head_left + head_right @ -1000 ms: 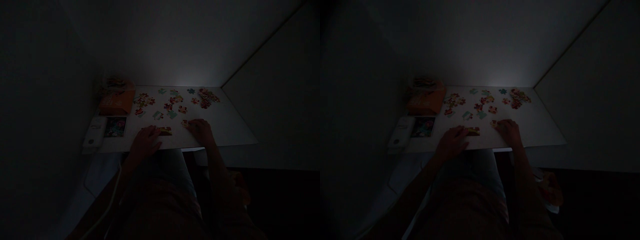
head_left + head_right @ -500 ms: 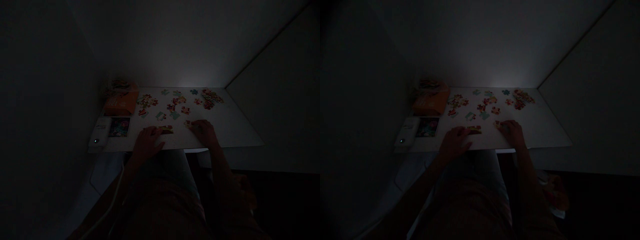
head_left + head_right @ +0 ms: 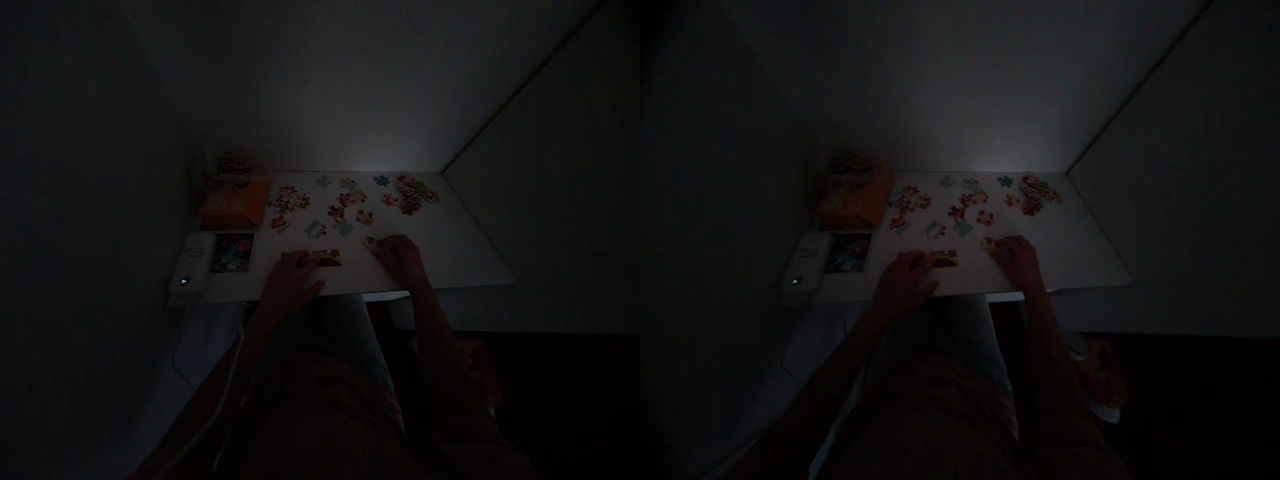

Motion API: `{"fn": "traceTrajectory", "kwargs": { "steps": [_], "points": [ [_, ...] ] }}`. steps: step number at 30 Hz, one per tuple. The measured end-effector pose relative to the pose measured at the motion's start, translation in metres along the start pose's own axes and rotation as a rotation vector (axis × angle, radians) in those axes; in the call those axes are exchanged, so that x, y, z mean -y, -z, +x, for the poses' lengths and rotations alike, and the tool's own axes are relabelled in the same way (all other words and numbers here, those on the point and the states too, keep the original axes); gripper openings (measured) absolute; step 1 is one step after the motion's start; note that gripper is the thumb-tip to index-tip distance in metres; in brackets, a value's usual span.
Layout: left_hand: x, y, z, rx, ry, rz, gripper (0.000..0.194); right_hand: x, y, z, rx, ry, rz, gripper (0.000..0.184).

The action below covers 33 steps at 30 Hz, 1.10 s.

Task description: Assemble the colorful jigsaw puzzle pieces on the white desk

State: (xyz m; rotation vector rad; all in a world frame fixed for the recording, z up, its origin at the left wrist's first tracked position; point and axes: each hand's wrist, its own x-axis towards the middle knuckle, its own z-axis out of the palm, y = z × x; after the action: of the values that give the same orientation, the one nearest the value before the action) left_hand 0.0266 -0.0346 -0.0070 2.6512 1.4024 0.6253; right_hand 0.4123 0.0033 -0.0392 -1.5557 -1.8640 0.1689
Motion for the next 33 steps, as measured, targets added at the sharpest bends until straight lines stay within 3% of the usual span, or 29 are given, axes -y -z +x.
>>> {"fn": "traceTrajectory", "kwargs": {
  "steps": [15,25,33],
  "points": [
    [-0.002,-0.001,0.000,-0.009,-0.001,0.006,0.058,0.006,0.004,0.000,-0.018,0.016,0.024,0.047],
    [-0.001,0.001,0.000,0.007,0.006,-0.025,0.059,0.008,0.005,0.000,-0.049,-0.088,0.041,0.061],
    [0.000,0.001,0.001,0.016,0.011,0.001,0.058,0.013,0.007,-0.002,-0.054,-0.057,0.019,0.041]
  ]
}}
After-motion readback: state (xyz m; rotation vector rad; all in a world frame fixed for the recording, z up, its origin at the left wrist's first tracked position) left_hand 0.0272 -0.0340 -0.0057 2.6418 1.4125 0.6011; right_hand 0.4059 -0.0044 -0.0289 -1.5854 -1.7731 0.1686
